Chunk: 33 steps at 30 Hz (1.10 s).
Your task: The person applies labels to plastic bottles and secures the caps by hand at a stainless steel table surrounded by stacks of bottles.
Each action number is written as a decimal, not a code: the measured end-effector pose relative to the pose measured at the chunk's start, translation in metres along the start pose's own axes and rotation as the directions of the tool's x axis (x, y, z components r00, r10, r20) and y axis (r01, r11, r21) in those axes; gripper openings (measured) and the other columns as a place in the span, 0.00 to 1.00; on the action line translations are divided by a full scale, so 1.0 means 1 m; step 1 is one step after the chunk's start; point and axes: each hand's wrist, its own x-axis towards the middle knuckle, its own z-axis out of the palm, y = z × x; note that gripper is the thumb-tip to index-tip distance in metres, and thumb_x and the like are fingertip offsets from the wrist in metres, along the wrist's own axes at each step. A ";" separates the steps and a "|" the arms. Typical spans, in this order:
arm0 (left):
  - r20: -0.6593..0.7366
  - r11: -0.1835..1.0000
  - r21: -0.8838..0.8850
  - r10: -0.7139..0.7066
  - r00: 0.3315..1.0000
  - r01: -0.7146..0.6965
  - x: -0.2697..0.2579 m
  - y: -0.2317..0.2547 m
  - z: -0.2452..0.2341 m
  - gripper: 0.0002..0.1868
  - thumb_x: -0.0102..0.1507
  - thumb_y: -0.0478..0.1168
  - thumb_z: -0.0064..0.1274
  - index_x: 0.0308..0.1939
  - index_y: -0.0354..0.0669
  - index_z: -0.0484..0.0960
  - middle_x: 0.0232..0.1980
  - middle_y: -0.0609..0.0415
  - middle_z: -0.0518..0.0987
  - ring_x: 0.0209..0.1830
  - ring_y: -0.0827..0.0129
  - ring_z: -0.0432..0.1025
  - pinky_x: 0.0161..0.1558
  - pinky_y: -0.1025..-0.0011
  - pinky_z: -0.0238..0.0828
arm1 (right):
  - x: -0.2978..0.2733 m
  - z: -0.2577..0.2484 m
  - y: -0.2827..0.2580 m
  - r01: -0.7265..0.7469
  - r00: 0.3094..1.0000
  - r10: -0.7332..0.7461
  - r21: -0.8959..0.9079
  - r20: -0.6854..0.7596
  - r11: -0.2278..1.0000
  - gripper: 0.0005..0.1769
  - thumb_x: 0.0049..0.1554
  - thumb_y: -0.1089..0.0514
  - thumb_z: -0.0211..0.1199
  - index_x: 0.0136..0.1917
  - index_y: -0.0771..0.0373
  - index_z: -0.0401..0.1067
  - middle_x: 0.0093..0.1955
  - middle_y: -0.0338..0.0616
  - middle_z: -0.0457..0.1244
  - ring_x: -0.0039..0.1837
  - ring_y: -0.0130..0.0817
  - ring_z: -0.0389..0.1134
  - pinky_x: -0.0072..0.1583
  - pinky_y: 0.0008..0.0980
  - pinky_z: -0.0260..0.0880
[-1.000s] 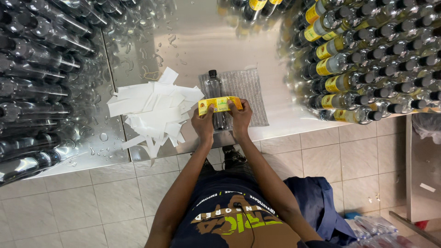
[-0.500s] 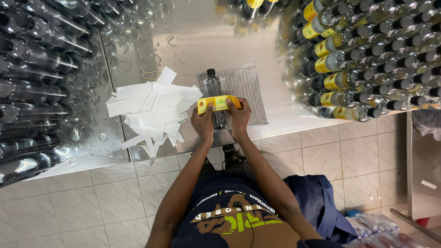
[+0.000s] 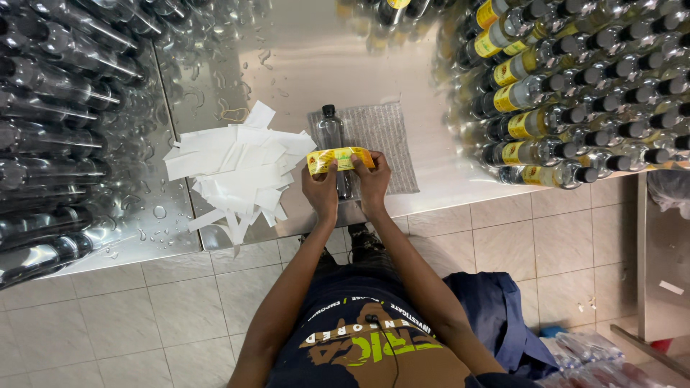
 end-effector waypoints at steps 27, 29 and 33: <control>0.232 0.918 -0.228 -0.272 0.934 0.324 -0.019 0.052 -0.024 0.46 0.72 0.61 0.62 0.82 0.39 0.58 0.83 0.34 0.62 0.86 0.43 0.56 0.75 0.48 0.63 | -0.036 -0.006 -0.013 -0.057 0.918 0.240 -0.493 0.316 0.868 0.58 0.54 0.37 0.81 0.84 0.68 0.59 0.75 0.63 0.63 0.79 0.56 0.66 0.74 0.51 0.70; 0.258 0.909 -0.309 -0.203 0.945 0.280 -0.041 0.090 -0.032 0.48 0.72 0.62 0.59 0.85 0.39 0.55 0.85 0.32 0.60 0.87 0.40 0.55 0.77 0.47 0.60 | -0.030 -0.012 -0.015 -0.009 0.914 0.156 -0.367 0.375 0.930 0.53 0.55 0.44 0.82 0.81 0.68 0.58 0.73 0.61 0.63 0.76 0.53 0.67 0.72 0.50 0.72; 0.264 0.820 -0.547 -0.022 0.964 0.168 -0.066 0.154 -0.047 0.41 0.75 0.59 0.51 0.83 0.39 0.58 0.79 0.33 0.69 0.81 0.47 0.67 0.78 0.55 0.63 | -0.055 0.005 -0.085 -0.014 0.887 0.007 0.011 0.463 1.000 0.51 0.53 0.54 0.86 0.78 0.63 0.55 0.63 0.52 0.67 0.61 0.37 0.71 0.61 0.37 0.80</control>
